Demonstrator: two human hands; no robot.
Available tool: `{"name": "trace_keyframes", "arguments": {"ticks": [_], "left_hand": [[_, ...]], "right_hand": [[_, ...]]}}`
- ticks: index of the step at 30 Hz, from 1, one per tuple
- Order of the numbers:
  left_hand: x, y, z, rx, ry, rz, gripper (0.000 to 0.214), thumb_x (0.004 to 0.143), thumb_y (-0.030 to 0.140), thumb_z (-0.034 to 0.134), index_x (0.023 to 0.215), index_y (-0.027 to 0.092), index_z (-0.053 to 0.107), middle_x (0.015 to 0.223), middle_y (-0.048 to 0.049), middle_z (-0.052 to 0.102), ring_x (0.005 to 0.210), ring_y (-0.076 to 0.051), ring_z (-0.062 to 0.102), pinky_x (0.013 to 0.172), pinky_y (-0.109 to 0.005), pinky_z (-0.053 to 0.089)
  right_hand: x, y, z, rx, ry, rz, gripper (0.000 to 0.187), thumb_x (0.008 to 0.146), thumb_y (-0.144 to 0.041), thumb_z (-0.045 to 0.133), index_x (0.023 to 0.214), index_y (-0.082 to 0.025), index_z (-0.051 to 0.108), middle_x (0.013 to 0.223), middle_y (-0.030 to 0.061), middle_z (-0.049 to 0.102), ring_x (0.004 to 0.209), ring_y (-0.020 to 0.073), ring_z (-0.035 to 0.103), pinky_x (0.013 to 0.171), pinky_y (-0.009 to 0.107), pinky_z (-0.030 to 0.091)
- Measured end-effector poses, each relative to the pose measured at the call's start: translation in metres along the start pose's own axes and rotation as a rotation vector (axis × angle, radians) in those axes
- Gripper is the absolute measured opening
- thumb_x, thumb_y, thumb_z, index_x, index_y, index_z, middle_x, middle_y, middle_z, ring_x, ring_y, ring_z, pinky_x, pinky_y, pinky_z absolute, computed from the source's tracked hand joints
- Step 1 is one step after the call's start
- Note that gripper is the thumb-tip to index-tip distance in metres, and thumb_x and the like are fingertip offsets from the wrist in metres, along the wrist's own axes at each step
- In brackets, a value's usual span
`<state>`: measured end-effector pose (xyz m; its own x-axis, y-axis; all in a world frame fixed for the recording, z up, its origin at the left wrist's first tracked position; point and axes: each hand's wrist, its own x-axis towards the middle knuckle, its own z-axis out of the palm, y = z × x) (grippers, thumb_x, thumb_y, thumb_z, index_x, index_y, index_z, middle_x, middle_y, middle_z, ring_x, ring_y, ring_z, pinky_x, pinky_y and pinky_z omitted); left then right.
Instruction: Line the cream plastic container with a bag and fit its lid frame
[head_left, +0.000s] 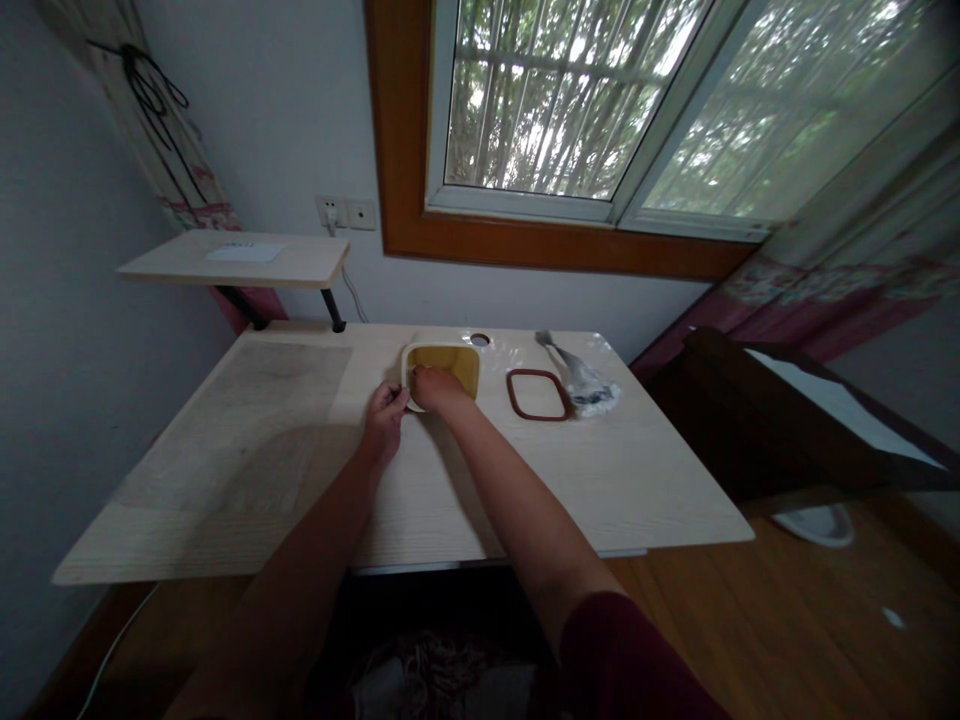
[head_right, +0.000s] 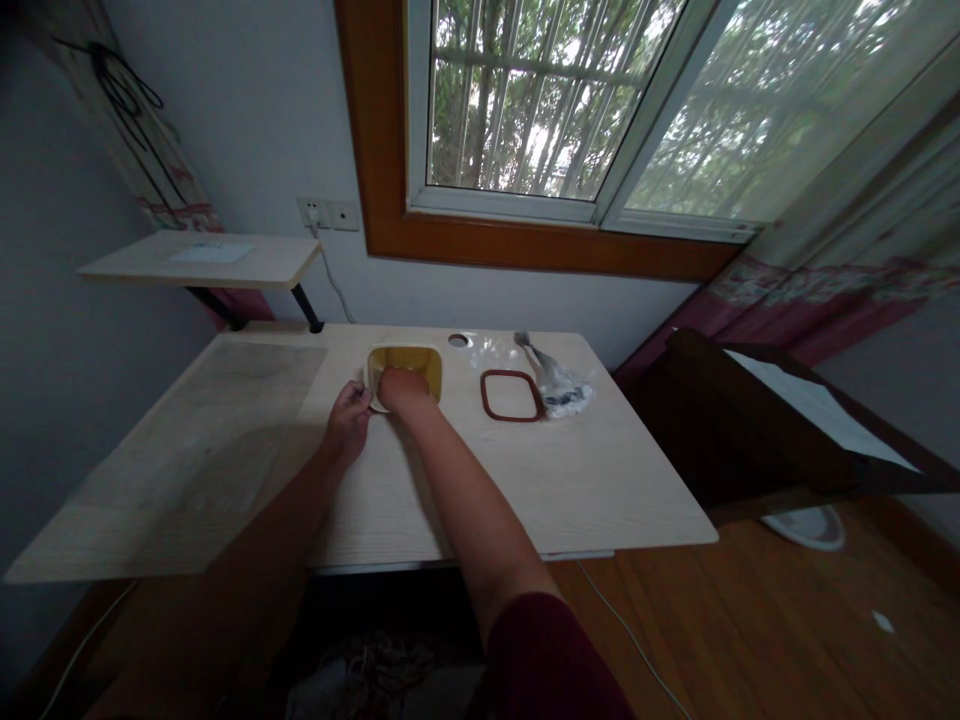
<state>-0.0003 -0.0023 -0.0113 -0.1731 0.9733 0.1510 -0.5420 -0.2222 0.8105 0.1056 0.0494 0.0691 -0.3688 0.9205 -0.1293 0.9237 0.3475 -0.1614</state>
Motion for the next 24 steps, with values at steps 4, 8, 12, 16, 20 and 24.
{"name": "trace_keyframes", "arguments": {"ticks": [4,8,12,16,20,24], "left_hand": [[-0.001,0.002,0.001,0.017,0.006,0.001,0.027,0.072,0.032,0.08,0.075,0.019,0.057,0.071,0.0014,0.052,0.066,-0.013,0.05,0.062,-0.024,0.041],[-0.001,0.003,0.002,0.032,0.003,0.006,0.028,0.073,0.034,0.08,0.075,0.019,0.056,0.07,0.0013,0.051,0.066,-0.013,0.049,0.061,-0.025,0.041],[-0.002,0.003,0.002,0.037,0.003,0.01,0.028,0.075,0.035,0.079,0.075,0.019,0.055,0.07,0.0014,0.051,0.066,-0.013,0.049,0.062,-0.025,0.041],[-0.001,0.002,0.002,0.03,0.004,0.002,0.03,0.073,0.035,0.08,0.075,0.02,0.054,0.07,0.0017,0.051,0.064,-0.013,0.049,0.06,-0.024,0.04],[0.001,0.0,-0.001,0.023,-0.003,0.002,0.03,0.072,0.034,0.08,0.075,0.02,0.054,0.072,0.0016,0.052,0.065,-0.013,0.049,0.06,-0.024,0.039],[0.002,-0.002,-0.002,0.016,0.004,0.0,0.031,0.071,0.033,0.082,0.074,0.019,0.054,0.071,0.0024,0.051,0.066,-0.012,0.049,0.063,-0.023,0.039]], "right_hand": [[0.002,-0.001,-0.001,-0.002,-0.02,0.005,0.036,0.099,-0.026,0.047,0.126,-0.008,0.064,0.124,0.0233,0.067,0.113,0.0326,0.067,0.09,0.039,0.053],[0.004,-0.001,-0.001,-0.006,-0.035,0.002,0.038,0.1,-0.027,0.046,0.128,-0.007,0.063,0.126,0.0243,0.065,0.115,0.0322,0.066,0.092,0.04,0.053],[0.002,-0.001,-0.003,-0.009,-0.046,-0.006,0.039,0.101,-0.028,0.045,0.13,-0.008,0.061,0.127,0.0243,0.065,0.115,0.0309,0.066,0.093,0.039,0.052],[0.001,-0.001,-0.004,-0.013,-0.048,-0.019,0.038,0.1,-0.028,0.047,0.129,-0.007,0.061,0.127,0.0246,0.065,0.115,0.0306,0.066,0.092,0.037,0.052],[-0.004,0.001,-0.004,-0.015,-0.035,-0.035,0.037,0.1,-0.028,0.046,0.127,-0.008,0.062,0.122,0.0232,0.067,0.113,0.0311,0.067,0.09,0.037,0.053],[-0.018,0.002,-0.007,-0.009,-0.021,-0.069,0.037,0.099,-0.032,0.049,0.127,-0.011,0.061,0.119,0.02,0.069,0.111,0.029,0.067,0.09,0.035,0.052]]}}
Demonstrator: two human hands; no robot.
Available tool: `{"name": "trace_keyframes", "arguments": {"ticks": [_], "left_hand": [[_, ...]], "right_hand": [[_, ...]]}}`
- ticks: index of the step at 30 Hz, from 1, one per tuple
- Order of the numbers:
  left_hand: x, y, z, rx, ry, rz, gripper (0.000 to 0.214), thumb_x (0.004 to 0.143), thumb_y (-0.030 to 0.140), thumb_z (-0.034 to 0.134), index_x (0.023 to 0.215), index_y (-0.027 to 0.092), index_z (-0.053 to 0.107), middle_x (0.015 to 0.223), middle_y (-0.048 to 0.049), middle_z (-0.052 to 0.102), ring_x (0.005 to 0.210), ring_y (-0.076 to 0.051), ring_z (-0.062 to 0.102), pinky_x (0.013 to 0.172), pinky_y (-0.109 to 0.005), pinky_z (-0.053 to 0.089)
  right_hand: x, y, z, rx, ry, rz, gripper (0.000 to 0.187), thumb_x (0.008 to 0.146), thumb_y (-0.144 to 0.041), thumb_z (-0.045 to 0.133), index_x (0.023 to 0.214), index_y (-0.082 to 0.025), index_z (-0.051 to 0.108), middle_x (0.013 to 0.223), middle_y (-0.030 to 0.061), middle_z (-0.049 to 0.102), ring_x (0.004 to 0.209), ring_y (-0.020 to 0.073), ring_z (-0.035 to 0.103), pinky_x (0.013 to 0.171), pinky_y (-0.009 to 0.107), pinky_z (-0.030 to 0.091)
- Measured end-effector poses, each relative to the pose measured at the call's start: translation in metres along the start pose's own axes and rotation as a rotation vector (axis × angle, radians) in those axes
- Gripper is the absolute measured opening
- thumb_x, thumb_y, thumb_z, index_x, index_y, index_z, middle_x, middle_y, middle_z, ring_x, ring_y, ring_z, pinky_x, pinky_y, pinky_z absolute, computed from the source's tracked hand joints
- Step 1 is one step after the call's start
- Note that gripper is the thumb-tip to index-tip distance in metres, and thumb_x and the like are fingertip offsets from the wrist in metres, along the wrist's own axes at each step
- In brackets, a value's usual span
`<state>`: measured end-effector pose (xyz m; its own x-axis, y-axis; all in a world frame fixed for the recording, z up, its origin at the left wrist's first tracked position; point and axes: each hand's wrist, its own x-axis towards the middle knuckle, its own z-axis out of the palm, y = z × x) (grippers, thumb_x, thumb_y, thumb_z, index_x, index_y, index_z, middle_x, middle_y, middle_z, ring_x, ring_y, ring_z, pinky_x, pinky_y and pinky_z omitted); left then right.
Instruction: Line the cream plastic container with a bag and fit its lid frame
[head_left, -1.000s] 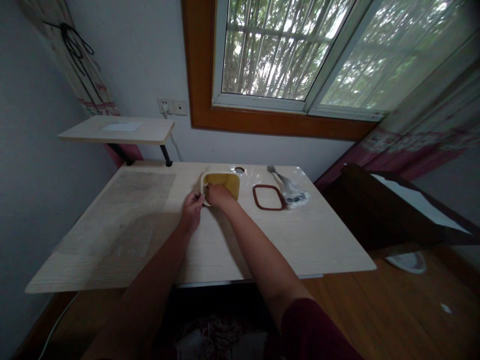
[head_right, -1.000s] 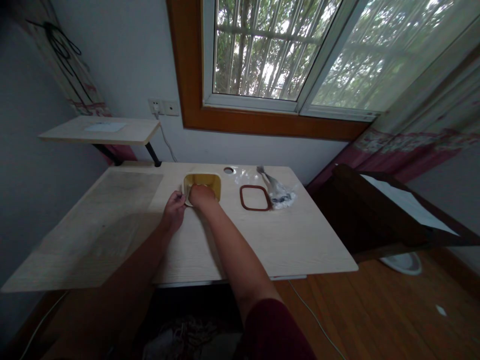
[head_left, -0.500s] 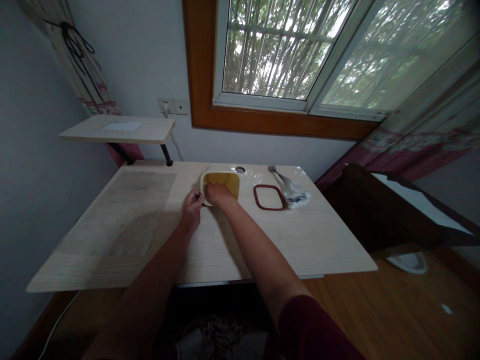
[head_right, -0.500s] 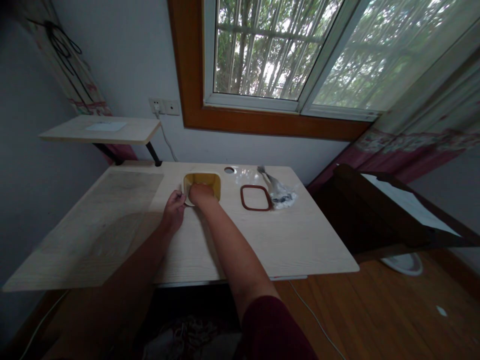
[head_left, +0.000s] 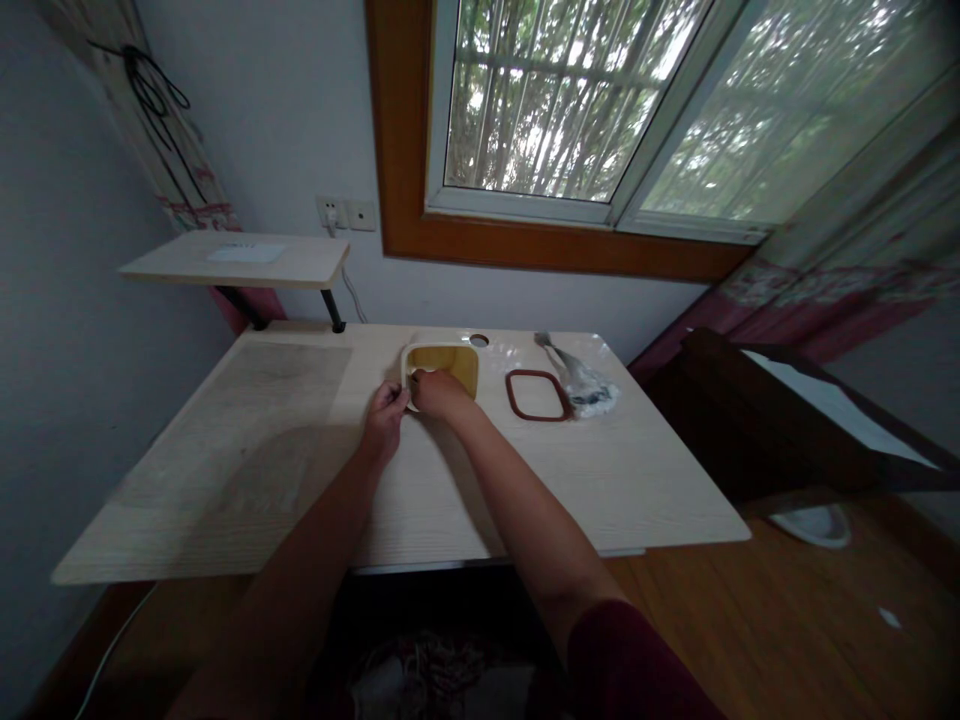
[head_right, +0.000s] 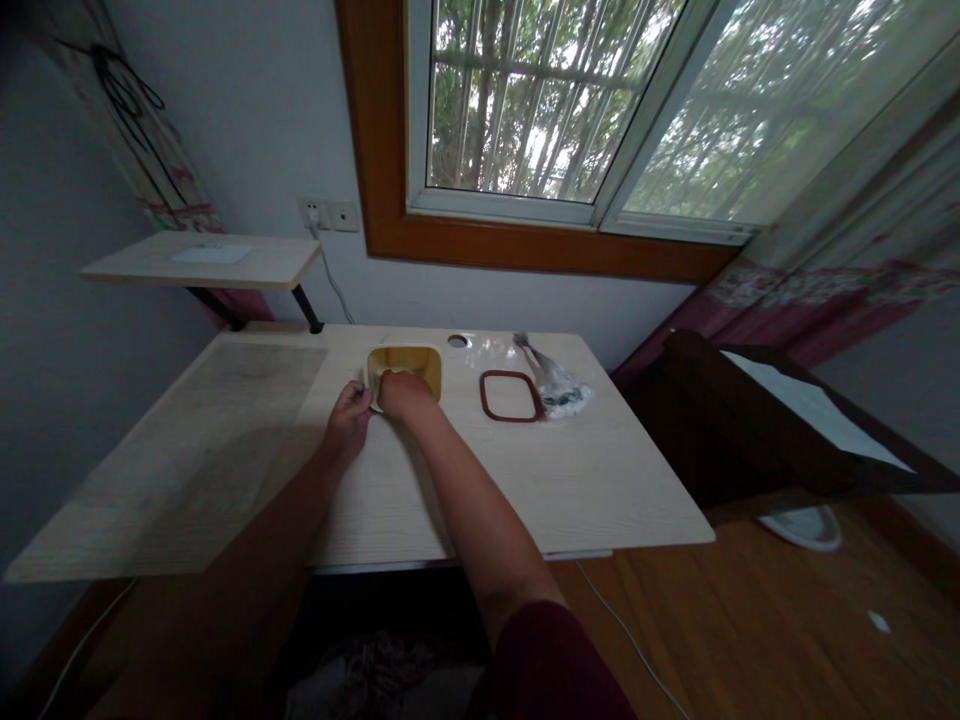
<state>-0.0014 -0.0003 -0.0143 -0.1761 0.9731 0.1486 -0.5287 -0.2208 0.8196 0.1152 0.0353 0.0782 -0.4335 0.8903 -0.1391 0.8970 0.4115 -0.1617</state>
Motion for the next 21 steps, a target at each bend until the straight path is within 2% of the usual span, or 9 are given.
{"name": "trace_keyframes", "arguments": {"ticks": [5,11,16,21], "left_hand": [[-0.002,0.002,0.001,0.013,-0.002,-0.028,0.031,0.071,0.034,0.082,0.075,0.019,0.055,0.071,0.0022,0.053,0.066,-0.012,0.049,0.063,-0.024,0.039],[-0.004,0.005,0.005,0.013,-0.015,-0.048,0.031,0.069,0.034,0.082,0.074,0.019,0.056,0.07,0.0017,0.055,0.067,-0.012,0.051,0.064,-0.025,0.039],[-0.006,0.007,0.008,0.03,-0.016,-0.048,0.032,0.069,0.033,0.082,0.071,0.019,0.054,0.068,0.0021,0.053,0.065,-0.012,0.049,0.063,-0.024,0.04],[-0.007,0.006,0.008,0.05,-0.039,-0.046,0.03,0.069,0.032,0.082,0.072,0.019,0.055,0.068,0.0021,0.051,0.067,-0.013,0.049,0.064,-0.024,0.041]], "right_hand": [[-0.034,-0.004,-0.004,0.0,0.049,-0.038,0.037,0.101,-0.036,0.044,0.124,-0.014,0.062,0.114,0.018,0.071,0.105,0.0289,0.069,0.087,0.035,0.052],[-0.08,-0.004,-0.007,-0.004,0.068,-0.089,0.04,0.095,-0.025,0.047,0.132,-0.016,0.058,0.114,0.0172,0.071,0.101,0.0301,0.07,0.084,0.037,0.053],[-0.1,0.008,-0.002,-0.022,0.061,0.012,0.048,0.093,-0.02,0.046,0.141,-0.019,0.049,0.115,0.0169,0.07,0.098,0.0317,0.071,0.082,0.042,0.054],[-0.099,0.014,0.009,-0.066,0.079,0.155,0.04,0.094,-0.017,0.042,0.133,-0.014,0.051,0.107,0.02,0.071,0.096,0.0339,0.072,0.081,0.044,0.055]]}}
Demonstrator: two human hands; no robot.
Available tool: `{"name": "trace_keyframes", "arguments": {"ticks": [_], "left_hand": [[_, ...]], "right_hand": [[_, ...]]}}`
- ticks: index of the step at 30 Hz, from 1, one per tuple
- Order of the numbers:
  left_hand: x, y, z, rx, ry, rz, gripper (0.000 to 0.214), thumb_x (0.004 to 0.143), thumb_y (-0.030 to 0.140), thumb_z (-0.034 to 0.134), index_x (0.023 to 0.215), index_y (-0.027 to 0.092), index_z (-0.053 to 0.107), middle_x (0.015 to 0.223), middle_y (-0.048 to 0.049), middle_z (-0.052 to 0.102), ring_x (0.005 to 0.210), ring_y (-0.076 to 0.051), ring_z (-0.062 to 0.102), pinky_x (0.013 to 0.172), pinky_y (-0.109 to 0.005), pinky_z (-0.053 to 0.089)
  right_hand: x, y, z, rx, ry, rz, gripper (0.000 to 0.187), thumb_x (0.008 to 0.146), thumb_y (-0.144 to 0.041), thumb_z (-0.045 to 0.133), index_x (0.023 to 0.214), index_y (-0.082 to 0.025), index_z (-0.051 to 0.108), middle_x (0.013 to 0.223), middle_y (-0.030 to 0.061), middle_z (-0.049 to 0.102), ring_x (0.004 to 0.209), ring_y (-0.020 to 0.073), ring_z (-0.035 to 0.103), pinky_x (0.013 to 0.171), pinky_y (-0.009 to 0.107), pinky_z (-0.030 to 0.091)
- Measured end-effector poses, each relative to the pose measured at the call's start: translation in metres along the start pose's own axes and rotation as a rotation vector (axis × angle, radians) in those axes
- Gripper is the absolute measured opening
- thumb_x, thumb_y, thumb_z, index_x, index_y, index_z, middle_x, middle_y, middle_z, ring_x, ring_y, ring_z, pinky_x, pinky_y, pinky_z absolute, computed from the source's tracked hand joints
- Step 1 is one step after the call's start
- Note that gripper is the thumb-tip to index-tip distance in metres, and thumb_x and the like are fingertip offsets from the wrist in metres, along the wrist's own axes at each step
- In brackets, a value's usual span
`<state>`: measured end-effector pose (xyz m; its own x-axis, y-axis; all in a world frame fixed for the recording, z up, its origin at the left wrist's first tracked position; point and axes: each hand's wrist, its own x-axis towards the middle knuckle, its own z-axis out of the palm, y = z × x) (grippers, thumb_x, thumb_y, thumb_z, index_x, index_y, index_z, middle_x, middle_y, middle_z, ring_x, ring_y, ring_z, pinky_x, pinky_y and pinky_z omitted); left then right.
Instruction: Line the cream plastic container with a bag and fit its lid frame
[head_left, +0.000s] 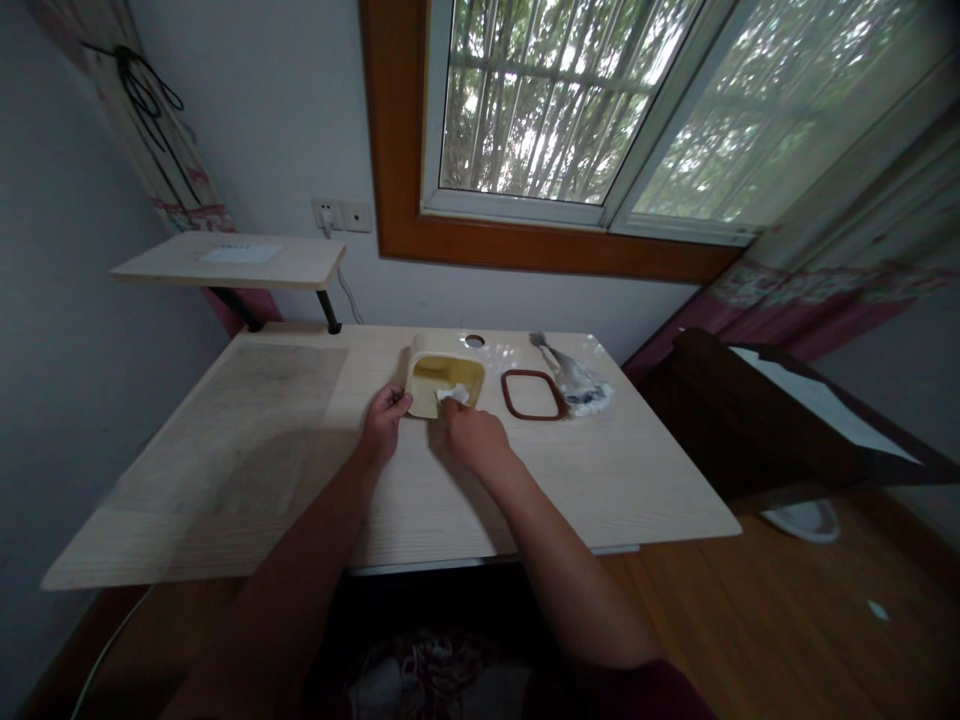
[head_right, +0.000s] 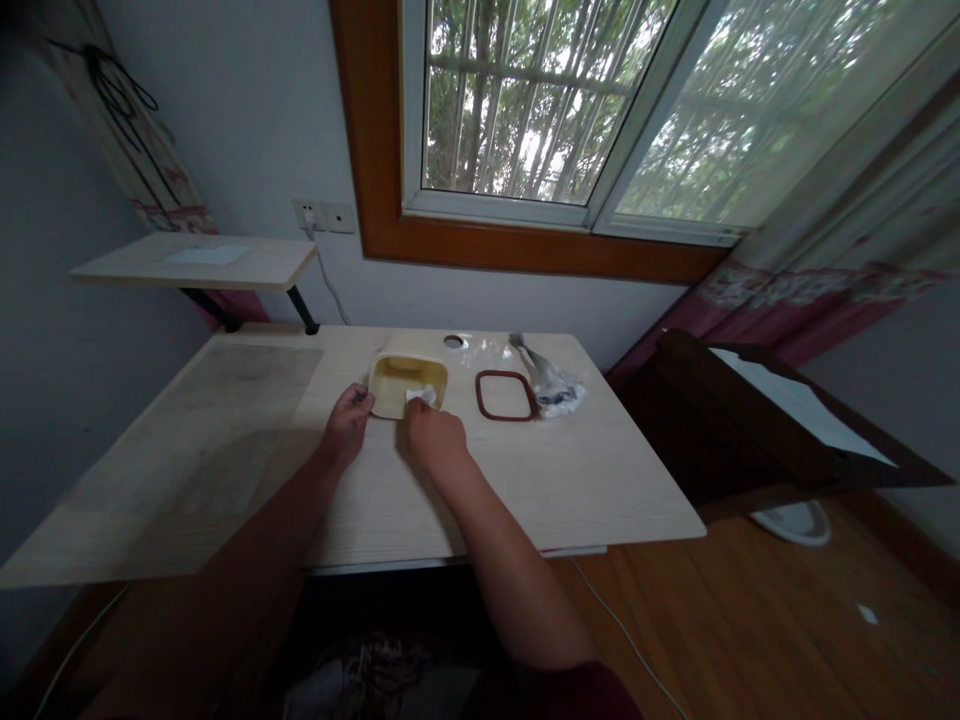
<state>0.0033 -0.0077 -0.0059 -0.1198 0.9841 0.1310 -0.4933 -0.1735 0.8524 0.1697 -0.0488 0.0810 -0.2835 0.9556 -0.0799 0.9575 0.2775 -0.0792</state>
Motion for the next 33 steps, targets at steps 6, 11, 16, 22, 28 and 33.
{"name": "trace_keyframes", "arguments": {"ticks": [6,11,16,22,28,33], "left_hand": [[-0.002,0.002,0.001,-0.008,-0.022,-0.011,0.029,0.071,0.031,0.081,0.073,0.019,0.054,0.069,0.0019,0.053,0.067,-0.014,0.052,0.065,-0.026,0.043],[-0.002,0.004,0.002,-0.036,-0.009,-0.013,0.029,0.07,0.032,0.081,0.074,0.019,0.055,0.07,0.002,0.056,0.067,-0.013,0.054,0.066,-0.025,0.043],[-0.003,0.005,0.003,-0.034,-0.012,-0.032,0.029,0.07,0.033,0.08,0.074,0.019,0.055,0.07,0.002,0.057,0.065,-0.013,0.054,0.063,-0.026,0.044],[-0.003,0.007,0.003,-0.016,-0.012,-0.039,0.028,0.071,0.034,0.079,0.075,0.019,0.056,0.072,0.0011,0.057,0.068,-0.013,0.054,0.065,-0.025,0.044],[-0.002,0.006,0.002,-0.004,-0.018,-0.058,0.033,0.071,0.038,0.081,0.075,0.018,0.055,0.073,0.0005,0.058,0.069,-0.013,0.056,0.065,-0.025,0.046],[-0.003,0.008,0.004,0.03,-0.016,-0.056,0.037,0.069,0.044,0.082,0.075,0.018,0.056,0.075,0.0003,0.061,0.069,-0.014,0.059,0.063,-0.026,0.05]], "right_hand": [[-0.001,-0.017,0.004,0.127,0.004,-0.12,0.049,0.095,-0.023,0.044,0.144,-0.016,0.042,0.121,0.0183,0.069,0.104,0.0312,0.07,0.085,0.042,0.055],[-0.006,-0.014,0.001,0.175,0.001,-0.207,0.06,0.094,-0.026,0.045,0.153,-0.021,0.034,0.139,0.0155,0.06,0.113,0.0295,0.067,0.09,0.04,0.053],[-0.008,-0.007,0.002,0.092,-0.026,-0.063,0.06,0.096,-0.025,0.044,0.155,-0.019,0.032,0.137,0.0185,0.061,0.106,0.0322,0.07,0.087,0.042,0.054],[-0.004,-0.022,0.008,0.137,0.02,-0.108,0.055,0.097,-0.024,0.042,0.151,-0.018,0.039,0.159,0.0167,0.037,0.115,0.0295,0.066,0.093,0.041,0.054],[-0.001,-0.019,0.02,0.256,0.061,-0.158,0.063,0.093,-0.026,0.048,0.154,-0.017,0.034,0.164,0.0143,0.026,0.123,0.0282,0.061,0.098,0.038,0.052],[-0.001,-0.01,0.022,0.18,0.072,-0.081,0.067,0.097,-0.031,0.044,0.159,-0.019,0.023,0.16,0.016,0.036,0.111,0.0296,0.068,0.091,0.042,0.055]]}}
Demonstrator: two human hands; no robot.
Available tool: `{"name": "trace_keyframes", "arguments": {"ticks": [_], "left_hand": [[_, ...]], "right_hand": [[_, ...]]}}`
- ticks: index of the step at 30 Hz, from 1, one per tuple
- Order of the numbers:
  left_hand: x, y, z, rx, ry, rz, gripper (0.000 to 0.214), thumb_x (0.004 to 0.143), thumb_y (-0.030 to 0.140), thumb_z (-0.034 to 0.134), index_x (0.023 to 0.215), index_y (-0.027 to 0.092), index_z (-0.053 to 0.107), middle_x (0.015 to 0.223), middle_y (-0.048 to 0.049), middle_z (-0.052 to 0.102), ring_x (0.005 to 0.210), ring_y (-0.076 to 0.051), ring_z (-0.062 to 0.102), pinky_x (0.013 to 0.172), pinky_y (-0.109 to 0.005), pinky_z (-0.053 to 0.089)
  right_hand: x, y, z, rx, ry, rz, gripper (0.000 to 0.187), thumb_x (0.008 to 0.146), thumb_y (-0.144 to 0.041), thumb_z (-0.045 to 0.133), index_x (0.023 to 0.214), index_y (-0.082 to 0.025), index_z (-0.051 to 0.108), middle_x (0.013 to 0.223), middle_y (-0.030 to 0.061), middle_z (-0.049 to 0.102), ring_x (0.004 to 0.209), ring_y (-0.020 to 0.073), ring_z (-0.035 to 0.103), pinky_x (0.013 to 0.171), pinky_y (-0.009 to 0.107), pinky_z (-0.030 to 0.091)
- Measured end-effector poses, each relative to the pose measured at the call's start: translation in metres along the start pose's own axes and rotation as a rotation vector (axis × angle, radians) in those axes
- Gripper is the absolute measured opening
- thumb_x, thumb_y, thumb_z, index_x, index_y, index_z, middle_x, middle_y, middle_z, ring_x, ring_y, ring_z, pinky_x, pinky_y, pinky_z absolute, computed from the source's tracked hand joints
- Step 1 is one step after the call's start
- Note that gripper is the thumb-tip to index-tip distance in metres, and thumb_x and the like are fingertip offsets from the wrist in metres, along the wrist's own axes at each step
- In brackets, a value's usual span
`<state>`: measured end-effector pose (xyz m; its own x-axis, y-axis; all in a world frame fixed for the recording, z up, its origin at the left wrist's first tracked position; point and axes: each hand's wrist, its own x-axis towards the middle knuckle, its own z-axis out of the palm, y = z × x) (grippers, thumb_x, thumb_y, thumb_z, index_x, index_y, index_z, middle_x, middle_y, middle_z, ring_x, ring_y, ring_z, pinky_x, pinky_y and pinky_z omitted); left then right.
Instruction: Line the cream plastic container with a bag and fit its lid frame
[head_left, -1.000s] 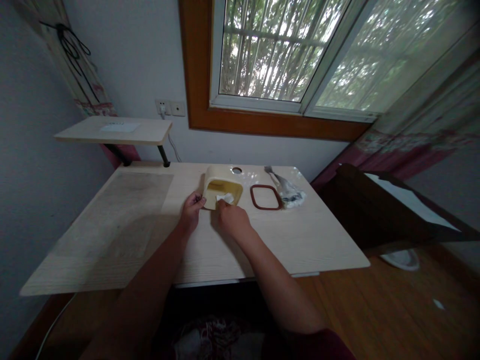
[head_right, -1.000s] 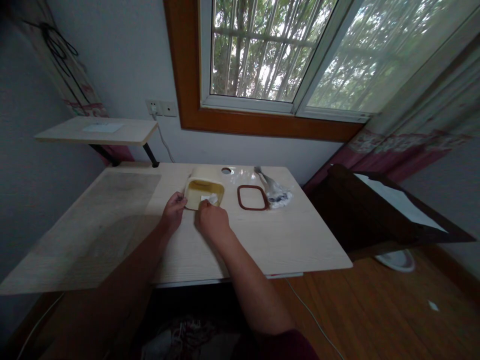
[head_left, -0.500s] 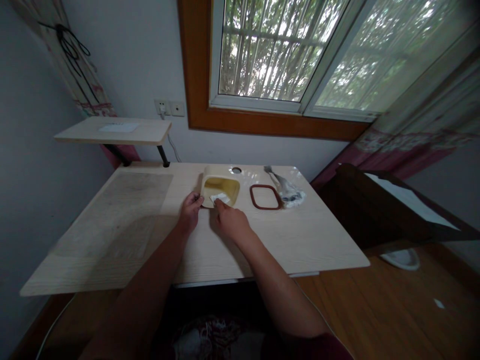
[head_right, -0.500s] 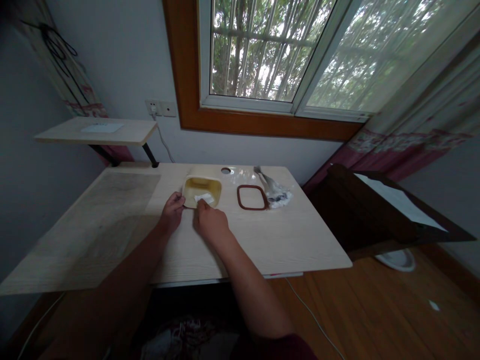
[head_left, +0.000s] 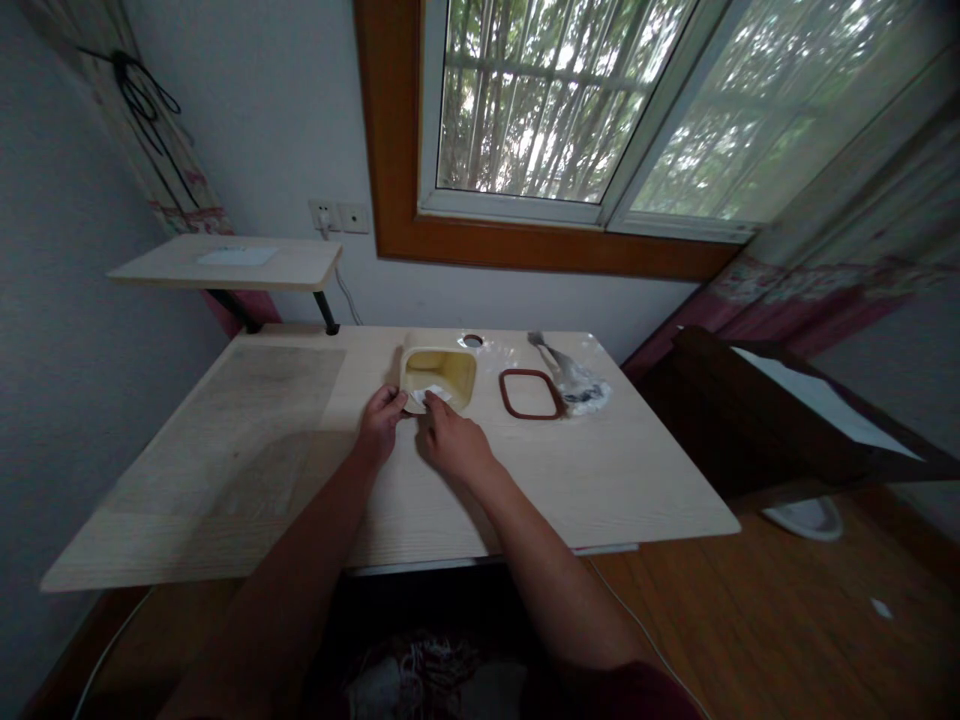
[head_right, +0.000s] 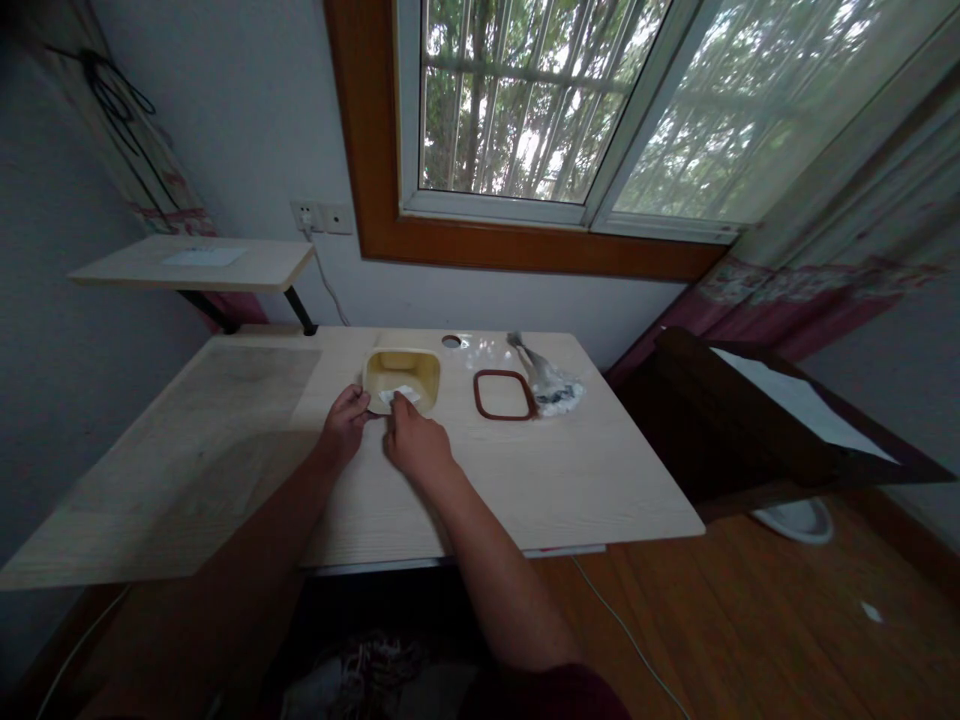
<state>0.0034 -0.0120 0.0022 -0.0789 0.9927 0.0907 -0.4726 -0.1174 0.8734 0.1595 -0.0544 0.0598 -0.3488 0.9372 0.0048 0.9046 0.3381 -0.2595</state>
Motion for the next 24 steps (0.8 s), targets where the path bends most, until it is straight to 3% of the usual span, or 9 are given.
{"name": "trace_keyframes", "arguments": {"ticks": [4,8,13,18,24], "left_hand": [[-0.001,0.004,0.003,0.003,0.019,-0.014,0.039,0.067,0.043,0.083,0.073,0.018,0.054,0.072,0.0017,0.06,0.067,-0.013,0.059,0.061,-0.025,0.05],[-0.001,0.004,0.004,0.02,0.009,-0.023,0.039,0.066,0.043,0.083,0.072,0.018,0.054,0.069,0.002,0.057,0.065,-0.013,0.057,0.059,-0.024,0.047],[0.0,0.0,0.0,0.01,-0.014,-0.035,0.039,0.066,0.04,0.083,0.072,0.018,0.052,0.07,0.0024,0.056,0.066,-0.012,0.055,0.059,-0.023,0.047],[0.001,-0.002,-0.003,-0.014,0.004,-0.046,0.038,0.065,0.038,0.083,0.072,0.018,0.051,0.07,0.0025,0.055,0.066,-0.011,0.054,0.059,-0.022,0.046],[0.001,-0.001,-0.001,-0.001,0.019,-0.044,0.039,0.065,0.041,0.083,0.072,0.018,0.051,0.071,0.0022,0.056,0.067,-0.013,0.056,0.06,-0.026,0.049]], "right_hand": [[0.003,0.003,-0.005,-0.129,-0.012,0.049,0.059,0.099,-0.029,0.038,0.157,-0.024,0.031,0.163,0.0123,0.031,0.104,0.0282,0.07,0.087,0.043,0.057],[0.007,0.003,-0.006,-0.17,-0.018,0.097,0.055,0.099,-0.022,0.036,0.154,-0.022,0.038,0.16,0.014,0.036,0.102,0.0277,0.071,0.086,0.042,0.057],[0.008,-0.013,-0.002,-0.082,0.036,0.017,0.047,0.101,-0.028,0.038,0.147,-0.021,0.047,0.155,0.0126,0.045,0.109,0.0273,0.068,0.091,0.039,0.055],[0.002,-0.024,-0.002,-0.045,0.067,-0.057,0.051,0.101,-0.028,0.039,0.151,-0.022,0.042,0.155,0.0108,0.045,0.113,0.0261,0.067,0.092,0.037,0.055],[-0.002,-0.009,-0.01,-0.164,-0.029,0.025,0.056,0.1,-0.029,0.036,0.155,-0.02,0.037,0.16,0.015,0.036,0.105,0.0283,0.07,0.087,0.042,0.057]]}}
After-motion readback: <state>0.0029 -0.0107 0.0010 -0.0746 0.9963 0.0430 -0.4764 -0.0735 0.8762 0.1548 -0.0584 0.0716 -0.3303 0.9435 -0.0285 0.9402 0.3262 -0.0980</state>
